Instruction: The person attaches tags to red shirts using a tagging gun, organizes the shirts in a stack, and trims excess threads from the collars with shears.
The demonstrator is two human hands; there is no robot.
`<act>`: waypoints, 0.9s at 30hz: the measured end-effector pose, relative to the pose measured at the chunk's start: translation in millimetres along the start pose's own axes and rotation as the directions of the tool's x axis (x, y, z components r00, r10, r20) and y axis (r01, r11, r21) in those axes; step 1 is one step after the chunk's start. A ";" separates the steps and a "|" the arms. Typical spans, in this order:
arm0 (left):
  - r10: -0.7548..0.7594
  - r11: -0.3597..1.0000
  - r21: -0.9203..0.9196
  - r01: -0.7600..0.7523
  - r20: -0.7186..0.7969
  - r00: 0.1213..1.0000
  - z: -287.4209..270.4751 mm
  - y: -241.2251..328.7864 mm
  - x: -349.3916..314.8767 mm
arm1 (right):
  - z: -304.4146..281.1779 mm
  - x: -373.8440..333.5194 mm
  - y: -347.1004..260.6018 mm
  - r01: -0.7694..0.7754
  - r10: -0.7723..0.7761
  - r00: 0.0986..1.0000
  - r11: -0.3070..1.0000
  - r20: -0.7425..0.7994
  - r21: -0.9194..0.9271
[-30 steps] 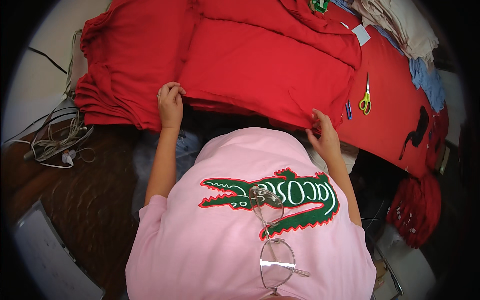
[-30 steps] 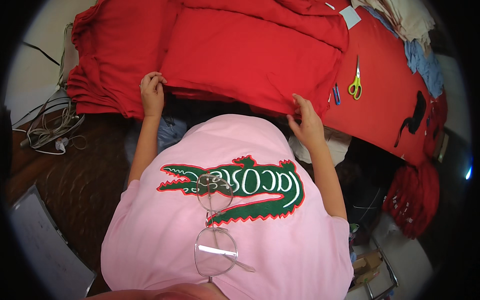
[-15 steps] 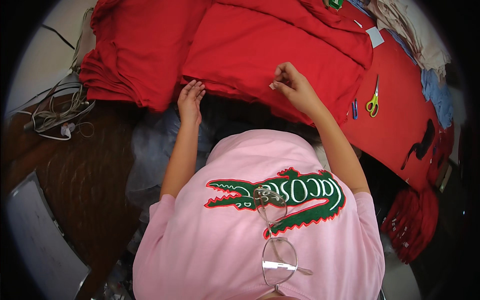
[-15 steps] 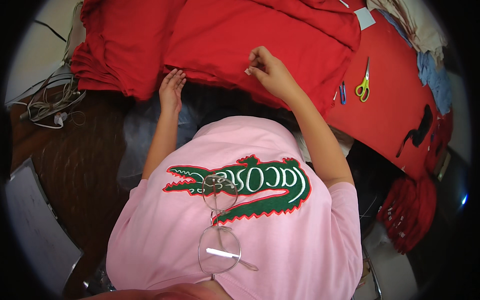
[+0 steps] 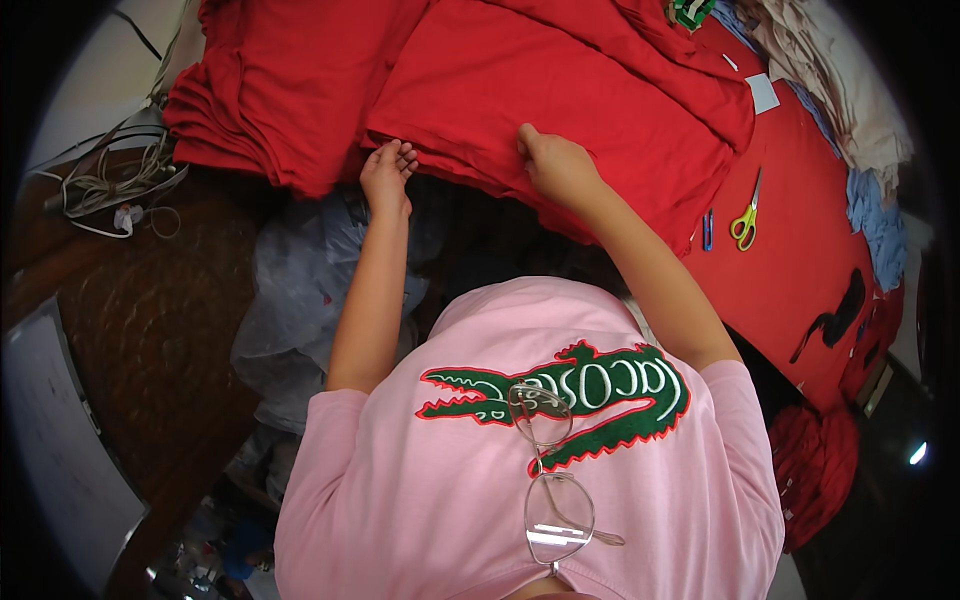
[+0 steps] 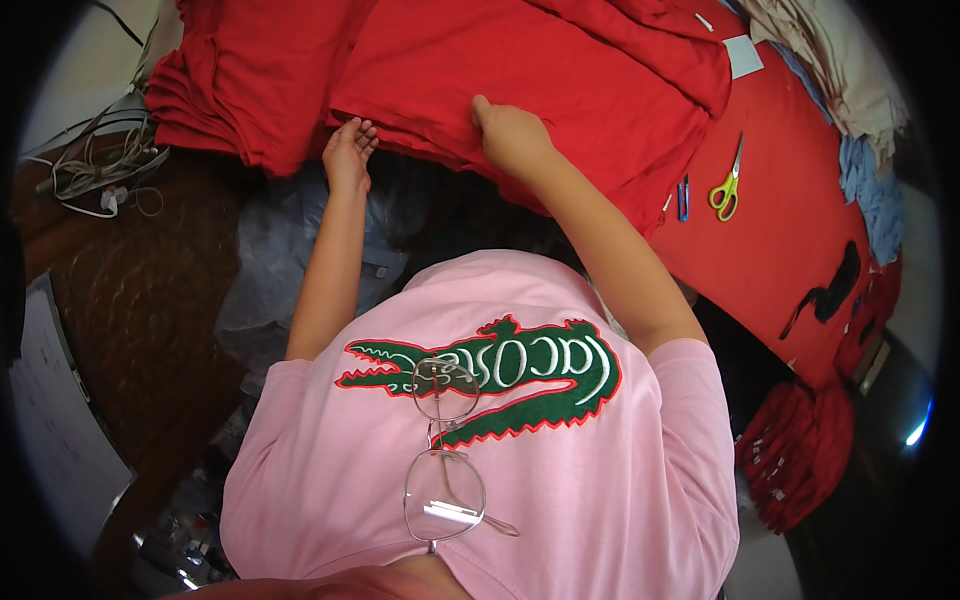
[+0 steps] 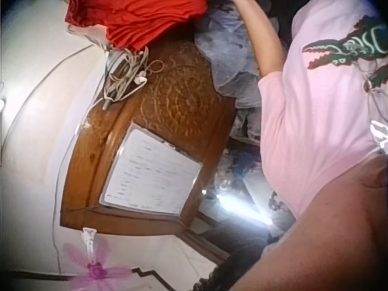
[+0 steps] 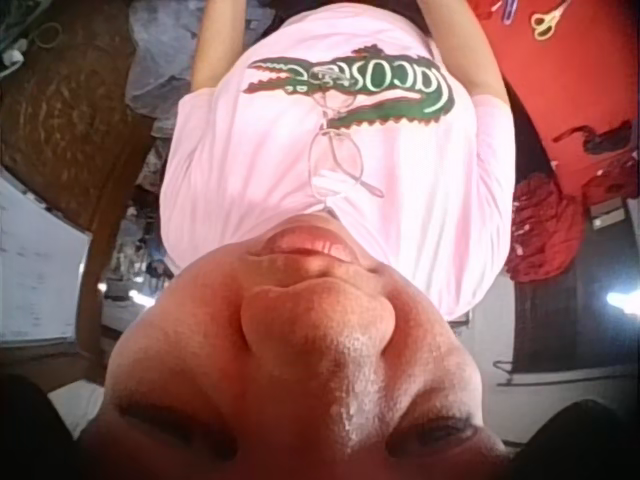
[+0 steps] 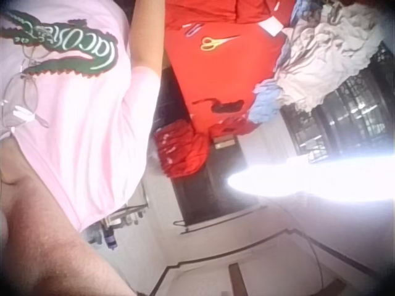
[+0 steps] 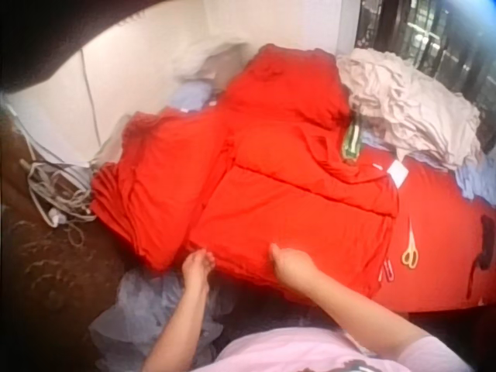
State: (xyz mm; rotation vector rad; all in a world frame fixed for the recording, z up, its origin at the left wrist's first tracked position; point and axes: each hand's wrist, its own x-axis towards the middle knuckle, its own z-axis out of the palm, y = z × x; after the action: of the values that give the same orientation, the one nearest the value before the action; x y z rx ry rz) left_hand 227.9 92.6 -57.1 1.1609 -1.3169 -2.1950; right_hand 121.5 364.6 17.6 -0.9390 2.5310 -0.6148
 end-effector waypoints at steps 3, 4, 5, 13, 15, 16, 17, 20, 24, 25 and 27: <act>-0.019 0.999 -0.038 0.019 0.005 1.000 3.4 -4.7 -5.0 | 7.3 12.1 -9.2 -0.099 0.109 0.994 0.953 0.020 -0.286; -0.024 0.998 -0.049 0.024 0.007 1.000 3.5 -4.8 -7.5 | 5.9 15.8 -11.3 -0.171 0.189 0.982 0.930 0.025 -0.324; -0.027 0.998 -0.056 0.028 0.018 0.999 3.8 -5.6 -10.7 | 3.3 17.4 -11.8 -0.242 0.270 0.963 0.900 0.027 -0.363; 0.024 0.988 -0.154 -0.015 0.057 0.998 10.2 -3.8 -32.4 | -70.3 -122.3 199.8 -0.525 0.567 0.642 0.816 -0.517 0.242; 0.022 0.986 -0.165 -0.016 0.032 0.999 10.8 -5.9 -28.5 | -72.9 -180.7 244.5 -0.807 0.620 0.492 0.589 -0.611 -0.052; 0.024 0.985 -0.172 -0.019 0.027 0.999 12.5 -7.6 -26.8 | -77.9 -199.5 259.0 -0.907 0.768 0.385 0.417 -0.511 -0.057; 0.018 0.986 -0.164 -0.014 0.023 1.000 15.0 -7.4 -25.5 | -74.9 -217.4 270.0 -0.919 0.788 0.357 0.392 -0.503 -0.037; 0.005 0.992 -0.122 -0.004 0.003 1.000 25.7 -11.1 -25.3 | -61.2 -249.1 294.3 -0.889 0.765 0.376 0.457 -0.523 0.028; 0.053 0.995 -0.079 -0.059 -0.082 0.995 47.7 -15.1 -34.2 | -52.6 -265.1 306.7 -0.862 0.726 0.402 0.506 -0.557 0.038; 0.071 0.995 -0.068 -0.078 -0.100 0.992 52.8 -17.9 -38.8 | -53.4 -265.5 302.1 -0.883 0.751 0.383 0.468 -0.538 0.025; 0.136 0.989 -0.040 -0.142 -0.133 0.982 52.1 -21.6 -45.0 | -57.2 -258.8 280.9 -0.916 0.792 0.352 0.401 -0.499 -0.009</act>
State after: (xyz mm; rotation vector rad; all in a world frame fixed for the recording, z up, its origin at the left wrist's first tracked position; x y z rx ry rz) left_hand 217.5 162.2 -41.5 1.1371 -1.2431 -2.0065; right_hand 132.2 747.6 -30.9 0.6934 3.0128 -0.0612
